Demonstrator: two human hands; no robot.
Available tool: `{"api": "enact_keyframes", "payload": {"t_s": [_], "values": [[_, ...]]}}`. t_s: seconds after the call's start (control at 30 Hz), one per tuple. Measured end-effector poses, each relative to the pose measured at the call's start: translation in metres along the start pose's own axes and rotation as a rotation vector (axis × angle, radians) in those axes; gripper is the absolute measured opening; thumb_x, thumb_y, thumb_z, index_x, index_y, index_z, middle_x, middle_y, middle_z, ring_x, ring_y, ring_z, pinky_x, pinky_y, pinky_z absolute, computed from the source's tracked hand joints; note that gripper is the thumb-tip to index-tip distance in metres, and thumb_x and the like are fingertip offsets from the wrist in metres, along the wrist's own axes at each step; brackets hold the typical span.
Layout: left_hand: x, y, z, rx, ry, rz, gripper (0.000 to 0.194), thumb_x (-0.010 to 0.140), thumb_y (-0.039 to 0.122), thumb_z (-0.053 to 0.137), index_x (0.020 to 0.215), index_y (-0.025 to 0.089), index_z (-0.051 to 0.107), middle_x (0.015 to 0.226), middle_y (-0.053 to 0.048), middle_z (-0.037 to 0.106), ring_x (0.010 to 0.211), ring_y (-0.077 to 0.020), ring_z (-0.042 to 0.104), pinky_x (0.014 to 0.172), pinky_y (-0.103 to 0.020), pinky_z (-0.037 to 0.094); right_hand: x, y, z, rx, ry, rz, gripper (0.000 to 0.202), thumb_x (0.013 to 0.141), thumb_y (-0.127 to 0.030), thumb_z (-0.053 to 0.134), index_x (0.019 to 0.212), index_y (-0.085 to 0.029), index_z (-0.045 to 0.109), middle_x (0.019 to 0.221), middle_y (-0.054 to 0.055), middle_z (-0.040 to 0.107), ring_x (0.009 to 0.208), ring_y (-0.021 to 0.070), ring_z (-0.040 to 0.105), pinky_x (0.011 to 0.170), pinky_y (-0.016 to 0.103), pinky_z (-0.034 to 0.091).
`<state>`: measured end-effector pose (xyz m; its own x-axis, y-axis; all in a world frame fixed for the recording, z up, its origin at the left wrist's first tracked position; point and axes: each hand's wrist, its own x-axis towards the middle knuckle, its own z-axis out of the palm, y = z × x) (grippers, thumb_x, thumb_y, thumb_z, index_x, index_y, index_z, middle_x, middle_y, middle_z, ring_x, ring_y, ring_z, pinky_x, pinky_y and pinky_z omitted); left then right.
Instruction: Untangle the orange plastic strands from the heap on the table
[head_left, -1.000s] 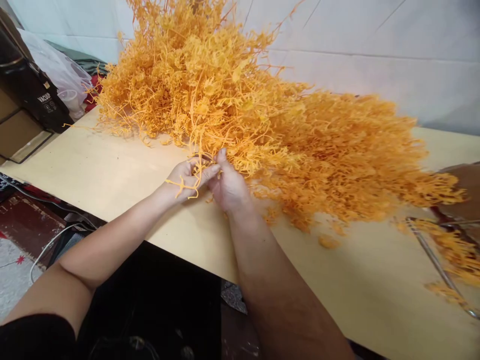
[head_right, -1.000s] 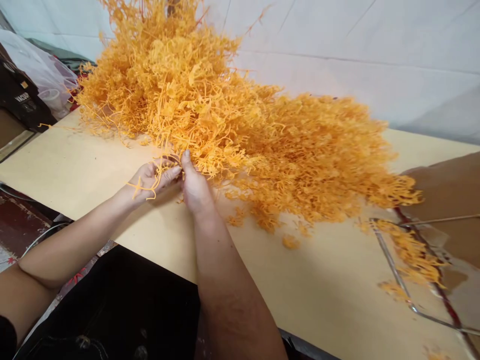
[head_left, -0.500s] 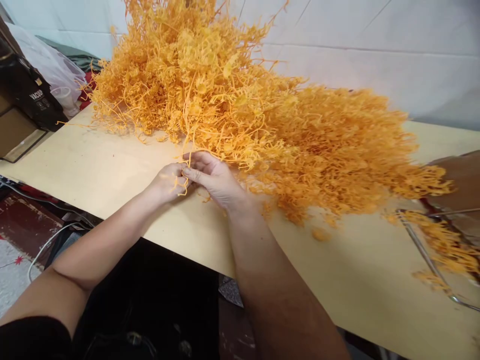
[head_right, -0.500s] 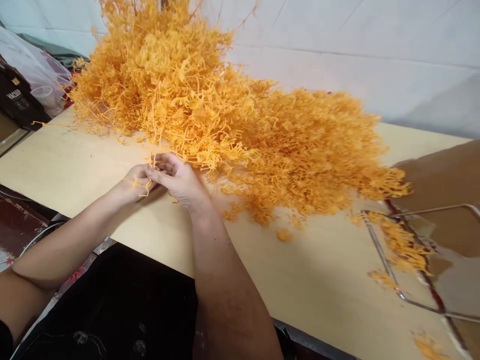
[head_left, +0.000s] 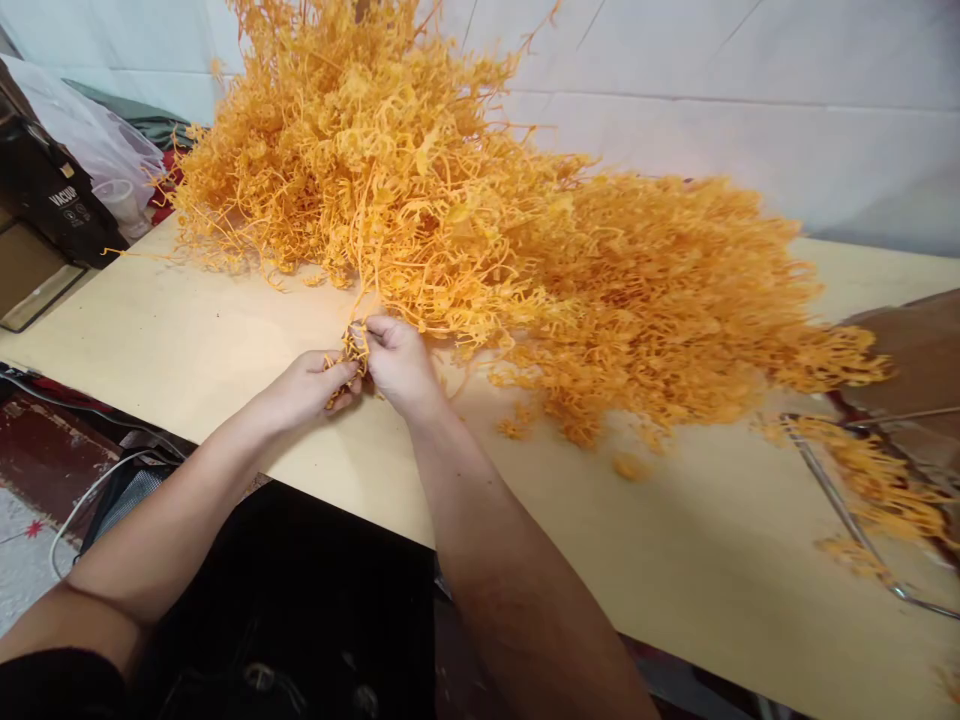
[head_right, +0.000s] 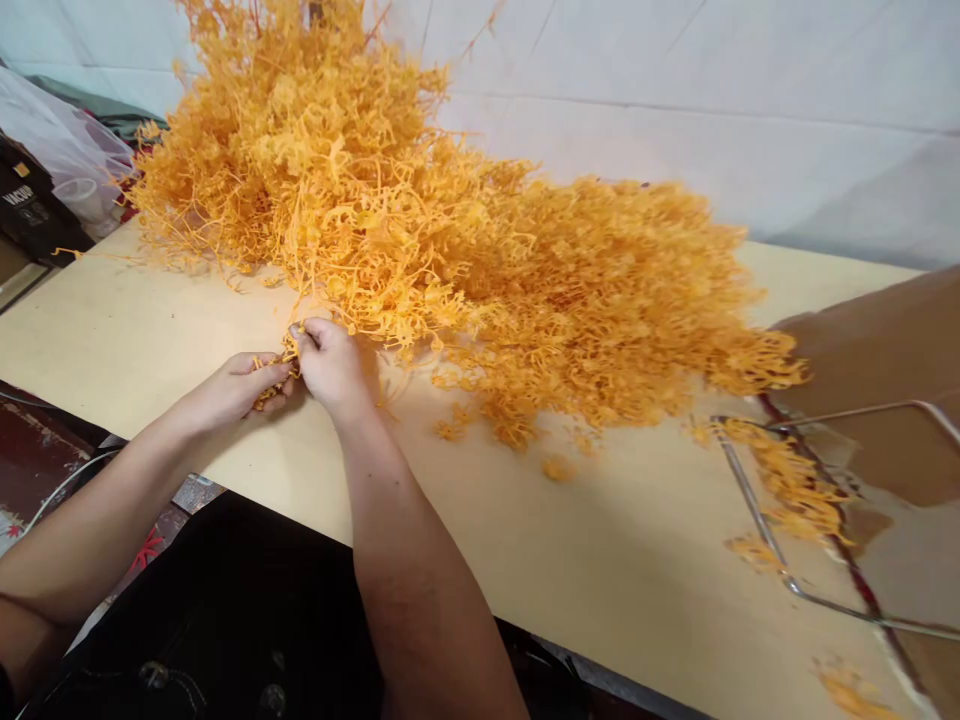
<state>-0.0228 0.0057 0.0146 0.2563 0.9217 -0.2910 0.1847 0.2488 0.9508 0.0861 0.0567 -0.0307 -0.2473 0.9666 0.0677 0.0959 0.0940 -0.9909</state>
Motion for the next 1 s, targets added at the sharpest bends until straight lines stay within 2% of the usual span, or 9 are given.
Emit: {"api": "enact_keyframes", "payload": {"t_s": [0.23,0.57,0.63,0.73,0.77,0.83,0.9,1.0], "values": [[-0.016,-0.004,-0.010,-0.159,-0.039,-0.012,0.026,0.081,0.027,0.047,0.059,0.014,0.045,0.043,0.005,0.037,0.035,-0.0016,0.027,0.036,-0.015,0.017,0.002,-0.010,0.011,0.016,0.004,0.076,0.029,0.079,-0.025,0.048,0.055,-0.020,0.033,0.049,-0.006,0.030,0.047,0.0068,0.031,0.046,0.020,0.023],[-0.039,-0.008,-0.011,-0.388,-0.005,-0.084,0.030,0.077,0.033,0.054,0.058,0.016,0.039,0.042,0.007,0.026,0.036,-0.0014,0.017,0.032,-0.013,0.013,-0.003,-0.023,0.022,0.168,-0.121,0.150,0.030,0.082,-0.022,0.047,0.057,-0.019,0.031,0.051,-0.007,0.028,0.042,0.0039,0.034,0.039,0.015,0.029],[-0.052,-0.007,-0.008,-0.371,-0.108,-0.068,0.034,0.076,0.037,0.056,0.055,0.016,0.040,0.039,0.007,0.027,0.034,-0.0016,0.019,0.032,-0.014,0.014,0.001,-0.023,0.017,0.169,-0.063,0.195,0.024,0.083,-0.020,0.045,0.062,-0.019,0.034,0.055,-0.006,0.033,0.044,0.0040,0.037,0.040,0.014,0.034],[-0.074,-0.004,-0.002,-0.216,-0.470,-0.104,0.035,0.077,0.042,0.056,0.056,0.016,0.047,0.040,0.003,0.038,0.034,-0.0040,0.030,0.034,-0.017,0.019,0.009,-0.020,0.004,0.212,0.152,0.275,0.014,0.084,-0.016,0.039,0.071,-0.020,0.037,0.066,-0.005,0.038,0.048,0.0039,0.040,0.045,0.016,0.043],[-0.079,-0.001,0.000,-0.122,-0.552,-0.136,0.034,0.079,0.041,0.054,0.058,0.016,0.050,0.043,0.002,0.042,0.036,-0.0048,0.033,0.035,-0.019,0.020,0.011,-0.018,0.000,0.206,0.189,0.276,0.014,0.085,-0.017,0.038,0.071,-0.020,0.037,0.068,-0.004,0.039,0.049,0.0041,0.041,0.047,0.017,0.045],[-0.081,0.010,0.005,-0.053,-0.423,-0.069,0.034,0.081,0.042,0.051,0.059,0.016,0.050,0.045,0.003,0.038,0.038,-0.0044,0.030,0.037,-0.020,0.018,0.012,-0.015,-0.004,0.108,0.178,0.203,0.017,0.085,-0.019,0.038,0.068,-0.020,0.034,0.068,-0.004,0.039,0.052,0.0053,0.042,0.052,0.020,0.046],[-0.074,0.027,0.015,0.003,-0.253,0.071,0.035,0.081,0.042,0.049,0.058,0.017,0.046,0.046,0.004,0.033,0.040,-0.0041,0.026,0.038,-0.021,0.017,0.011,-0.012,-0.004,-0.056,0.157,0.076,0.021,0.084,-0.020,0.041,0.064,-0.020,0.033,0.065,-0.003,0.038,0.058,0.0079,0.044,0.059,0.023,0.046],[-0.049,0.058,0.053,0.336,-0.222,0.300,0.027,0.081,0.036,0.049,0.064,0.016,0.049,0.055,0.002,0.043,0.049,-0.0054,0.036,0.045,-0.020,0.030,0.010,-0.005,0.000,-0.139,0.152,-0.056,0.023,0.083,-0.026,0.042,0.064,-0.021,0.033,0.061,-0.002,0.037,0.063,0.0113,0.045,0.065,0.027,0.045]]}}
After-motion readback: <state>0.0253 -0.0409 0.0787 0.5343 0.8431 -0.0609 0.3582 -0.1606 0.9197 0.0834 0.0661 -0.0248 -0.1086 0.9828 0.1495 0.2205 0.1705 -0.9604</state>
